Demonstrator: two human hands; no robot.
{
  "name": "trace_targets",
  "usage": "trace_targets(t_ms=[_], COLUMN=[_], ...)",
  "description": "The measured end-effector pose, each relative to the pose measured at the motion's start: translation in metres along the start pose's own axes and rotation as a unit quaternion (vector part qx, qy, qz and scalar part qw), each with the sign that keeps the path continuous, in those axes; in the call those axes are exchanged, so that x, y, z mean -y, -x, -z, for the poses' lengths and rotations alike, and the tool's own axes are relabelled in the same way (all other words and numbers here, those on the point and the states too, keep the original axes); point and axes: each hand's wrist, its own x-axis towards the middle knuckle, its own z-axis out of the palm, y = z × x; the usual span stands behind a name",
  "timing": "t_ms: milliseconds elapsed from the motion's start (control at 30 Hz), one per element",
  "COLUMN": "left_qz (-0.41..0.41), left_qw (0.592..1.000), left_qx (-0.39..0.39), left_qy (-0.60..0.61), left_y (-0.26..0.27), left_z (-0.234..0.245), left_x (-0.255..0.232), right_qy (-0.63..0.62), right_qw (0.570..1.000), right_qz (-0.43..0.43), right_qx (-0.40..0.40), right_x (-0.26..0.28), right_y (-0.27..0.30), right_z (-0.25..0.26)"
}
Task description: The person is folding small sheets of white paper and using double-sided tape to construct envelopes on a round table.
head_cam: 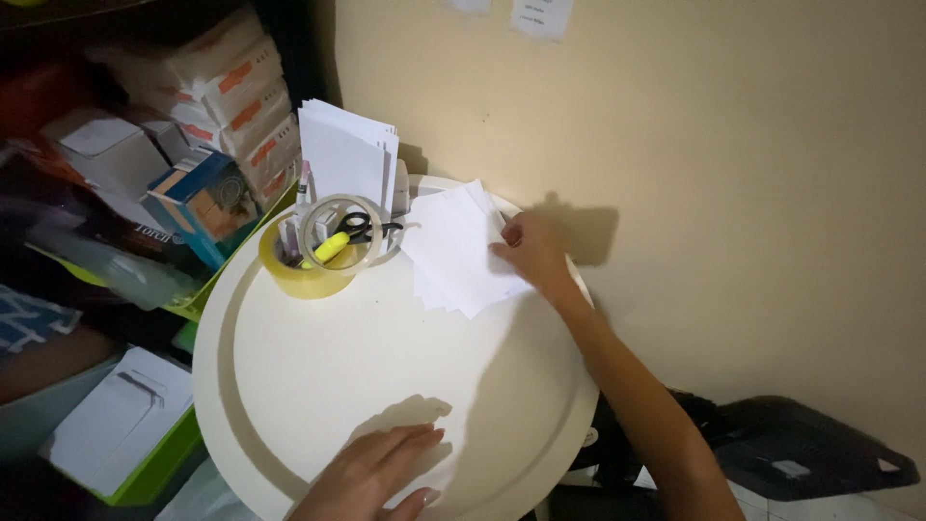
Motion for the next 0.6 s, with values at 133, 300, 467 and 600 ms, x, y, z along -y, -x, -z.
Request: trace_targets(t_ms=[133, 300, 467, 600], left_qz=[-0.138, -0.075, -0.025, 0.027], left_qw=[0.974, 0.991, 0.997, 0.998], left_qx=[-0.170, -0.113, -0.073, -0.037], left_qy=[-0.054, 0.014, 0.027, 0.045], left_y=[0.001, 0.006, 0.009, 0.012], left_z=[-0.010, 0.009, 0.015, 0.024], left_x=[0.014, -0.003, -0.006, -0.013], right_qy=[0.023, -0.052, -0.027, -0.077], right_qw=[0.999, 0.993, 0.998, 0.992], right_qz=[-0.046, -0.104, -0.047, -0.096], right_qx=[0.000, 0.003, -0.043, -0.012], right_x=[0.026, 0.022, 0.027, 0.032], right_y=[0.024, 0.021, 0.025, 0.025], right_z=[0.019, 0.020, 0.026, 0.032])
